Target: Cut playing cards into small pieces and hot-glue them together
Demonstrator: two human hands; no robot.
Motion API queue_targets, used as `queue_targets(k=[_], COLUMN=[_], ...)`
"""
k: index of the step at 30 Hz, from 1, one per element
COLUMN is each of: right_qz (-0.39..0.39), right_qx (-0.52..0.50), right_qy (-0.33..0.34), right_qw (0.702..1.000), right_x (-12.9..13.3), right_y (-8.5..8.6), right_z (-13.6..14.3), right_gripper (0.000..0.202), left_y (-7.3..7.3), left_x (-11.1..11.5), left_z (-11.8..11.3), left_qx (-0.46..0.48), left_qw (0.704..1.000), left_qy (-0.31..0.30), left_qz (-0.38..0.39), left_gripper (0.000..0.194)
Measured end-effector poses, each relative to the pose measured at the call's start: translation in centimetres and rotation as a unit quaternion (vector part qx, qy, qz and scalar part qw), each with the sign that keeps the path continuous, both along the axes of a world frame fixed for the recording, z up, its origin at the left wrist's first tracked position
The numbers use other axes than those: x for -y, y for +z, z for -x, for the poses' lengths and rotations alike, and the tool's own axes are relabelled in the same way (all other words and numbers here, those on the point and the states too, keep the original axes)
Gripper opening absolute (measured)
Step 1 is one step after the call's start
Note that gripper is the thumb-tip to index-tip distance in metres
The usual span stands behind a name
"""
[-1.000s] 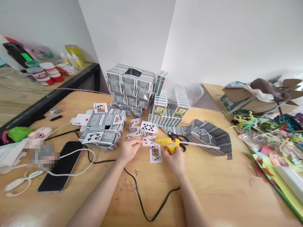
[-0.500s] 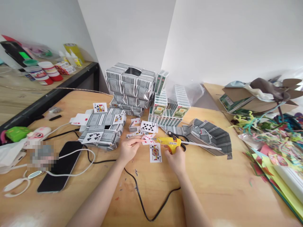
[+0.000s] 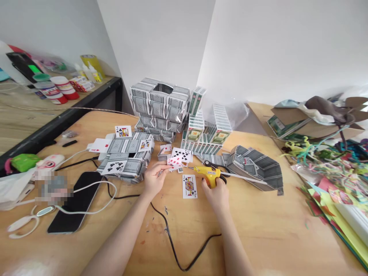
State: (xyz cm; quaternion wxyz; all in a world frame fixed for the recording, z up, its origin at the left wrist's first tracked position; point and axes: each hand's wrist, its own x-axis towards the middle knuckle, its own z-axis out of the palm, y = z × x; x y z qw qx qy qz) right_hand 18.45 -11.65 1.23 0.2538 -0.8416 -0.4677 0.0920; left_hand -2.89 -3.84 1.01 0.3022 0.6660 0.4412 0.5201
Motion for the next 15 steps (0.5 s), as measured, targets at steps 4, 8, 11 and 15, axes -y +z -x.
queue_targets(k=[4, 8, 11, 15], right_qz=[-0.023, -0.048, -0.08, -0.02], right_qx=[0.012, 0.04, 0.086, 0.081], right_qy=[0.005, -0.001, -0.01, 0.108], right_qw=[1.0, 0.998, 0.993, 0.991], right_x=[0.3, 0.5, 0.3, -0.6], right_y=[-0.5, -0.2, 1.0, 2.6], right_z=[0.0, -0.5, -0.6, 1.7], right_gripper=[0.023, 0.023, 0.023, 0.023], left_y=[-0.3, -0.3, -0.3, 0.0], left_x=[-0.2, -0.3, -0.3, -0.2], left_z=[0.2, 0.3, 0.4, 0.4], left_qx=[-0.002, 0.004, 0.018, 0.007], left_qw=[1.0, 0.999, 0.999, 1.0], left_qy=[0.021, 0.033, 0.034, 0.029], left_qz=[-0.003, -0.008, -0.009, -0.005], left_gripper=[0.011, 0.011, 0.011, 0.011])
